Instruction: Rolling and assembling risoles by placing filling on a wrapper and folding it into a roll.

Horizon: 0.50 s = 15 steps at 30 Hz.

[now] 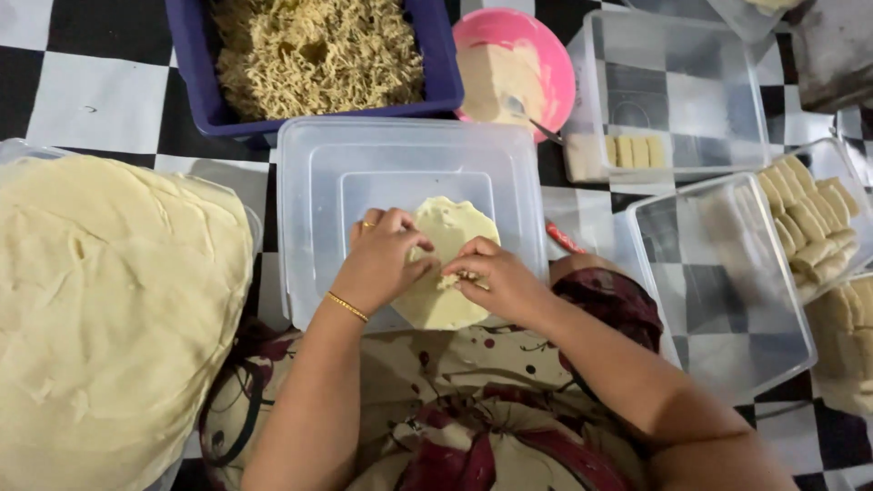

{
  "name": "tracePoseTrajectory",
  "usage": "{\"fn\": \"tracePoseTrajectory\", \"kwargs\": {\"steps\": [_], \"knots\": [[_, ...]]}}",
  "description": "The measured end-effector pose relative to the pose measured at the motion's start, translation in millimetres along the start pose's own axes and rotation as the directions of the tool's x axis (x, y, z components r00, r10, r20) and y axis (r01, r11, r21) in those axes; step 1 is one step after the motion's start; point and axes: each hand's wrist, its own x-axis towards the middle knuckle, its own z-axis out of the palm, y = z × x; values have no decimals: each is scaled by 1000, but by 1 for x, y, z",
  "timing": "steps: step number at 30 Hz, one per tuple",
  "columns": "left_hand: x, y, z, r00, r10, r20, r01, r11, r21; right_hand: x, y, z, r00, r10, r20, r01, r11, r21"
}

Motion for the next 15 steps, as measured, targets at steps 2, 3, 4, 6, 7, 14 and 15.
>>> {"fn": "tracePoseTrajectory", "kwargs": {"steps": [2, 3, 4, 6, 7, 14, 15], "knots": [[-5, 7, 10, 993, -16, 114, 14, 1000, 18, -6, 4, 8, 999, -16, -49, 11, 995, -103], [-6, 9, 15, 985, -32, 169, 25, 999, 42, -7, 6, 9, 997, -27, -74, 18, 992, -128], [-7, 12, 21, 974, -49, 222, 35, 997, 66, -6, 7, 9, 994, -39, -98, 23, 988, -154], [-6, 13, 28, 970, -45, 241, 27, 997, 78, -6, 13, 18, 991, -38, -132, 18, 989, -149], [-4, 14, 32, 965, -44, 260, 22, 996, 87, -5, 16, 22, 986, -35, -161, 12, 989, -145], [-6, 14, 17, 940, -82, 331, 25, 985, 172, -6, 7, 10, 980, -113, -166, 92, 987, -131], [-5, 19, 10, 936, -105, 337, 46, 983, 179, -6, 5, 7, 985, -119, -128, 108, 990, -89]]}}
